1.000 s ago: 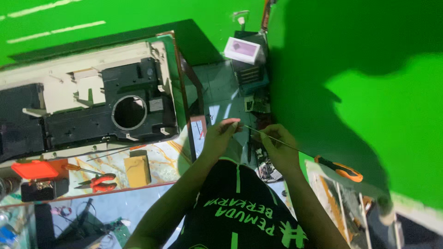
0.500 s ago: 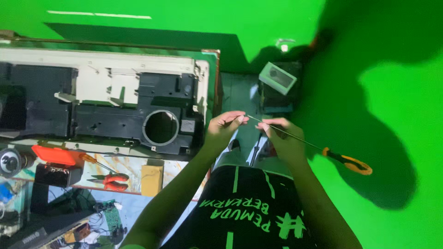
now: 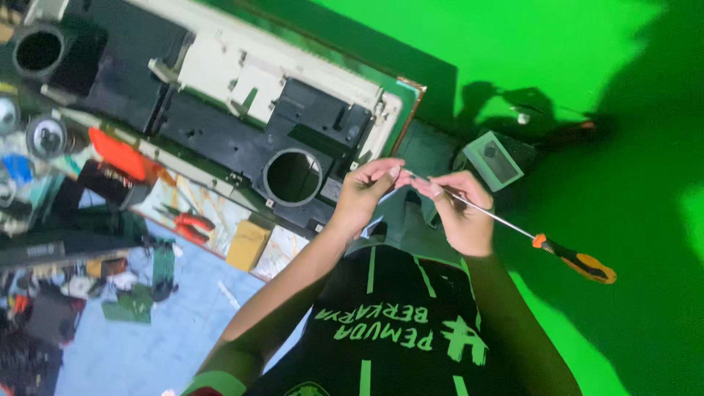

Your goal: The person uses a screwdriver to tighten a small screw into a plastic component of a disassembled electronic device, then turns the object over.

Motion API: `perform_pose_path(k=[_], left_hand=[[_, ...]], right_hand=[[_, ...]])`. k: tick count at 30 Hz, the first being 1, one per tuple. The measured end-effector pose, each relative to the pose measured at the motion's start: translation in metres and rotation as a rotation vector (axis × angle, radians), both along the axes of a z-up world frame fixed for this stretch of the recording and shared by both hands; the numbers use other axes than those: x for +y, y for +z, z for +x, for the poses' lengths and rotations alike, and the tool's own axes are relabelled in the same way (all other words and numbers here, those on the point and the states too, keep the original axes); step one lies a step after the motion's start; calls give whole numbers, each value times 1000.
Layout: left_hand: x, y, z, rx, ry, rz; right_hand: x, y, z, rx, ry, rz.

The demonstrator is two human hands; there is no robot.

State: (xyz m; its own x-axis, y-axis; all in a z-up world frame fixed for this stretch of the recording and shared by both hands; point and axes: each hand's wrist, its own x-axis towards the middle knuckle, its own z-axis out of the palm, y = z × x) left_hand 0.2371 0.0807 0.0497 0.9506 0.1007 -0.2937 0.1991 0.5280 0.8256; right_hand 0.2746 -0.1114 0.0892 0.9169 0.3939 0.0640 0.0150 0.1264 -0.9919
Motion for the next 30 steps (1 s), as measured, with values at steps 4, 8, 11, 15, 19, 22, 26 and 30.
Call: perform_pose_path(k=[4,8,11,15,19,22,26,30], left_hand=[[1,-2,16,-34,71,19],[-8,-7,32,-54,151,72],[-11,-9,43,-80,215,146],[-16,-14,47,-88,276,205],[-8,-13,43,-49,320,296],[0,-9,38,-2,361,185],[20,6,34,35,357,561],[36,17,31,63,365,769]], right_hand=[[8,2,32,24,76,-2],[5,0,65,16,190,21],[6,0,88,-10,240,-42],[10,-2,111,-58,282,-138],[26,-2,126,-114,404,-192],[42,-7,131,-143,457,-228],[70,-15,132,-58,488,-204],[86,-23,134,-48,532,-214]])
